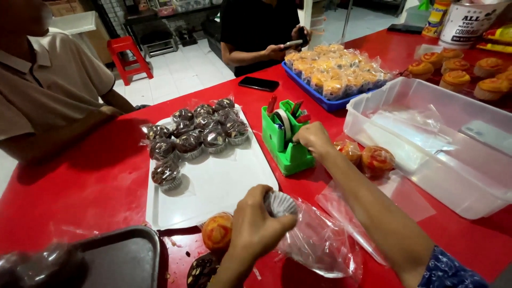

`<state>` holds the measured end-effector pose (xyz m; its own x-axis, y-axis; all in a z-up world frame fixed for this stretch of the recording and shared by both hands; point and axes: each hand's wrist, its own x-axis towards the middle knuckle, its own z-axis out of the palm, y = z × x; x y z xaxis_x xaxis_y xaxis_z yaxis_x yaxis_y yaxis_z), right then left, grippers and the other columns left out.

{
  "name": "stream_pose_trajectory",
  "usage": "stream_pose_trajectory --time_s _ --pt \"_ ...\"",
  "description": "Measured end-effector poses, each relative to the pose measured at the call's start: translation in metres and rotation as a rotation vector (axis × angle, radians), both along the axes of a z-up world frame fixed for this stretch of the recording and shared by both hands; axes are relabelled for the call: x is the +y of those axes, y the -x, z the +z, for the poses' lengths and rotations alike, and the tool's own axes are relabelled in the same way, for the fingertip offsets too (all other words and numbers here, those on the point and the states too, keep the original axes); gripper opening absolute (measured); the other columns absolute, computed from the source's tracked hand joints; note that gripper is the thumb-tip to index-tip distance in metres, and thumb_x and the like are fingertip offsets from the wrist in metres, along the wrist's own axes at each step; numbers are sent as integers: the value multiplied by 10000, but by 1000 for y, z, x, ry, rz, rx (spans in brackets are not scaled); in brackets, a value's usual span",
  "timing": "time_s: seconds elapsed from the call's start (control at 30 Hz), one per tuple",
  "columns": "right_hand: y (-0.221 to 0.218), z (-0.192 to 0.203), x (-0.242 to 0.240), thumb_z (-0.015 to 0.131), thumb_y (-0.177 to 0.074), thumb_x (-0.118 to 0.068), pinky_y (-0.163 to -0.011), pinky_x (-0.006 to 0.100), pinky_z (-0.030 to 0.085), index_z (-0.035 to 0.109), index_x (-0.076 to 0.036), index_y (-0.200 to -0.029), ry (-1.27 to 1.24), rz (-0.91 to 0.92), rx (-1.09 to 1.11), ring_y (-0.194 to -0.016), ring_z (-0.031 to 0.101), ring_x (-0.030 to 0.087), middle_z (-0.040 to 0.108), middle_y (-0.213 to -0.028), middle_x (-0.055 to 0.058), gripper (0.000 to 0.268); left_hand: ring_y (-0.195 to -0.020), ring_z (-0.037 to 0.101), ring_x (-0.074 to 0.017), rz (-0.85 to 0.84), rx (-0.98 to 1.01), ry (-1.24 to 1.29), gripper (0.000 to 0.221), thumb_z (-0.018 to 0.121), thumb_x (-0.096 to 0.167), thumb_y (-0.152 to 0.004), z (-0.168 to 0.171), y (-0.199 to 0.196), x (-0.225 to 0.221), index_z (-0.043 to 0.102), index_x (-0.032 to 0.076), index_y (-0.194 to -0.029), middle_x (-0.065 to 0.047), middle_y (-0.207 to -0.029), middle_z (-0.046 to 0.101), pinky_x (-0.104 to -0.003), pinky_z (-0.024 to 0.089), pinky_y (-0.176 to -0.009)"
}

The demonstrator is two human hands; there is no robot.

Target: Packaging individual muffins into plastic bags and sealing them with a tape dispenser.

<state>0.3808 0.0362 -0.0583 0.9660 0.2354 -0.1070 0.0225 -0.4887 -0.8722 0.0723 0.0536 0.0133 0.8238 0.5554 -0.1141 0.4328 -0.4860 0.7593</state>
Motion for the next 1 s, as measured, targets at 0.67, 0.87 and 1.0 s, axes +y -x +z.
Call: stream_pose_trajectory --time_s 0.67,0.87,1.0 --pt "-10 -14 -22 639 -992 -214 -841 639 595 596 -93 -1138 -392 190 404 -875 609 198 576 -1151 70 195 -1275 585 -473 -244 69 -154 1047 746 300 -689 -9 -67 26 269 117 -1603 -227 -1318 601 -548 464 -1062" --pt "-19 -69 -28 691 -958 -99 -800 375 597 624 7 -1037 -573 233 293 -853 634 154 598 -885 50 148 -1262 597 -476 -337 128 -240 1094 721 318 -708 -17 -99 21 158 191 -1638 -248 -1310 612 -550 470 -1059" --pt "-15 -104 -35 679 -924 -96 -652 220 579 695 -87 -949 -669 309 171 -718 614 32 565 -787 -92 32 -1232 616 -478 -356 119 -238 957 616 232 -782 -8 -107 11 161 178 -1622 -244 -1266 634 -537 482 -1032"
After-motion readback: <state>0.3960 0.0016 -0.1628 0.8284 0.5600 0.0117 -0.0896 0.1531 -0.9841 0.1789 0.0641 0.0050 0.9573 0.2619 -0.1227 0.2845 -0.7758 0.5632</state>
